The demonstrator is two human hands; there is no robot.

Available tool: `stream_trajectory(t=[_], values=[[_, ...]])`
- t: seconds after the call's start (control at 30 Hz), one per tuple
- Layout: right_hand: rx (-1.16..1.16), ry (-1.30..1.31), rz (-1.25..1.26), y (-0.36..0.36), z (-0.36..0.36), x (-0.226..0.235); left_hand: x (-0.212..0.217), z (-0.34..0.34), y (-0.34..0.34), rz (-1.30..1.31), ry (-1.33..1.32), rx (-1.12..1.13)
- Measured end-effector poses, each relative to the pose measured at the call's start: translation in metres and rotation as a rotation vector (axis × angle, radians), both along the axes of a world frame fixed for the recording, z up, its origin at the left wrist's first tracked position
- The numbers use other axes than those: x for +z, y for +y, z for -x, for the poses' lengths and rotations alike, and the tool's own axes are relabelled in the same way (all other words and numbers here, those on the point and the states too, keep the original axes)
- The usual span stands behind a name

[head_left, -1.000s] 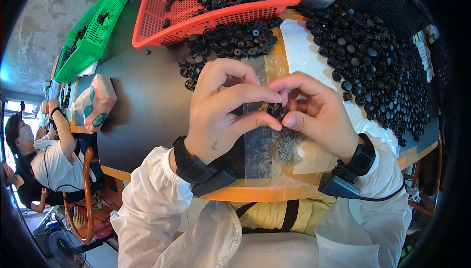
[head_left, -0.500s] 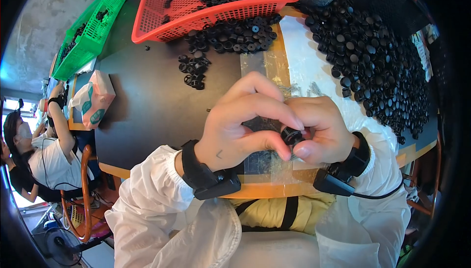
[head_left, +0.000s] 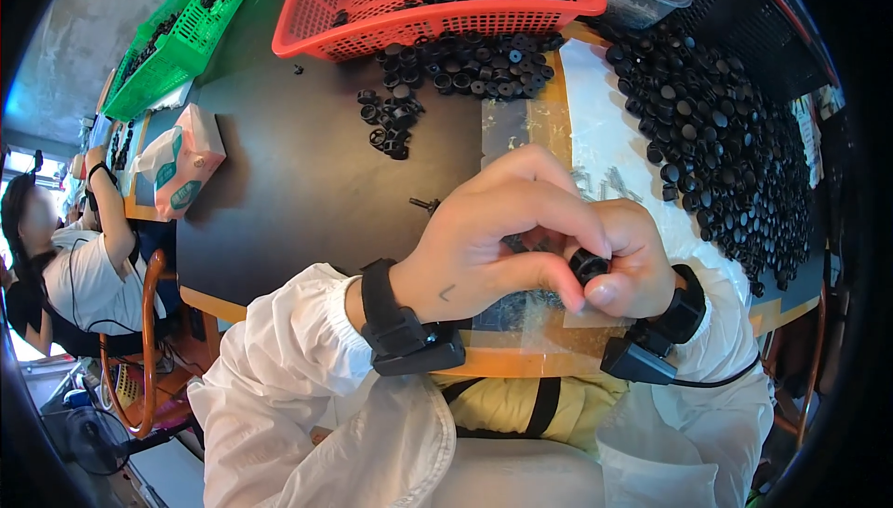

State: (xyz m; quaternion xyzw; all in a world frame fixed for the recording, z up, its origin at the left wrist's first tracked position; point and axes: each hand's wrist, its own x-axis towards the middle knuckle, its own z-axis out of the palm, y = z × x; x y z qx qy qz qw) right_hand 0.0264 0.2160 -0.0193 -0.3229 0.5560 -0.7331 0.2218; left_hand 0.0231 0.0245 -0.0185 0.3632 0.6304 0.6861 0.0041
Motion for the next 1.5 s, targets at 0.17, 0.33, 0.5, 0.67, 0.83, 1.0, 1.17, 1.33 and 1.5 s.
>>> stream_trajectory(t=[0.17,0.33,0.5,0.67,0.83,1.0,1.17,1.33,1.5], values=[[0.016,0.086,-0.041,0.004,0.002,-0.002,0.001,0.001,-0.002,0.027,0.017,-0.011],[0.002,0.140,-0.109,0.003,0.001,0.000,0.001,0.001,-0.003,0.015,0.059,-0.006],[-0.004,0.096,-0.142,0.007,0.002,0.001,0.003,0.001,-0.003,0.015,0.038,-0.016],[-0.036,0.124,-0.123,0.004,0.001,-0.001,0.002,0.002,-0.004,0.028,0.055,-0.009],[-0.035,0.115,-0.131,0.005,0.001,0.000,0.003,0.001,-0.005,0.042,0.062,-0.008],[-0.073,0.162,-0.164,0.006,0.000,0.001,0.001,0.002,-0.003,0.041,0.112,0.002],[-0.146,0.246,-0.201,0.004,-0.007,0.006,0.000,0.004,-0.001,0.037,0.187,-0.036],[-0.085,0.204,-0.195,0.003,-0.003,0.011,0.004,0.002,-0.005,0.055,0.106,-0.017],[-0.234,0.528,-0.448,0.012,0.016,0.026,0.001,-0.001,-0.004,0.123,0.141,0.072]])
